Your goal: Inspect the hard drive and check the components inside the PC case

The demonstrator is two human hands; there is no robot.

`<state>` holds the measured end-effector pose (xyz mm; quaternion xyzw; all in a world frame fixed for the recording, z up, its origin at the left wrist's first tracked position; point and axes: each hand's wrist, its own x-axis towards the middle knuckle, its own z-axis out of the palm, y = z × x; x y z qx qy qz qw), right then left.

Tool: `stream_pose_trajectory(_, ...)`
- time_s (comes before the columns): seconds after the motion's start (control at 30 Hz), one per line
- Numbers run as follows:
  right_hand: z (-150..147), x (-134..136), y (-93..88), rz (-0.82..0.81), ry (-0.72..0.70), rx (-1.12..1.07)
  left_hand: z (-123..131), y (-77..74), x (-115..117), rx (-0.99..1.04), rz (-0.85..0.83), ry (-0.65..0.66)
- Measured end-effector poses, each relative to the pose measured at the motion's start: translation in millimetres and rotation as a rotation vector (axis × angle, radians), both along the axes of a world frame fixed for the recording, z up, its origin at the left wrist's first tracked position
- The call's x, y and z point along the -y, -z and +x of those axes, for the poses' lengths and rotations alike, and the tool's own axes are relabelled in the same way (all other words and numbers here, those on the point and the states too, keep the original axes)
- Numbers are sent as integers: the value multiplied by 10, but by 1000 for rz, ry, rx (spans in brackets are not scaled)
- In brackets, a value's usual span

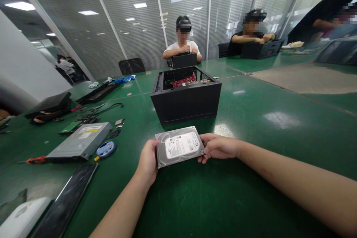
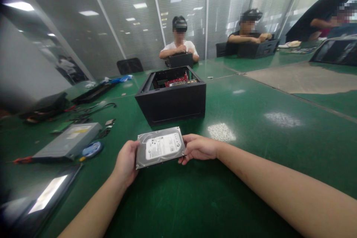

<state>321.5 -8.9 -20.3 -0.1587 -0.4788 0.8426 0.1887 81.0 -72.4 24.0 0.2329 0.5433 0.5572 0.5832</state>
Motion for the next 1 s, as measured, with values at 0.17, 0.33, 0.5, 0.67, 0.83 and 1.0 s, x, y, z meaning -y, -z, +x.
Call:
stream_pose_trajectory(0.17, -7, -2, -13, -31, 13, -5, -20, -1, 28, -83, 48, 50)
stream_pose_trajectory(0.33, -13, -5, 1, -48, 17, -13, -25, -6, 34, -68, 40, 87)
stream_pose_trajectory(0.5, -27, 12, -9, -42, 41, 0, -38, -1, 38, -84, 38, 95)
stream_pose_trajectory(0.67, -44, 20, 2, -48, 41, 3, -43, -16, 50, -119, 33, 105)
stream_pose_trajectory(0.83, -55, 91, -17, 10, 115, 57, -43, 8, 64, -128, 55, 111)
stream_pose_trajectory(1.0, -62, 178, -48, 73, 204, 139, -52, 69, 50, -119, 135, 158)
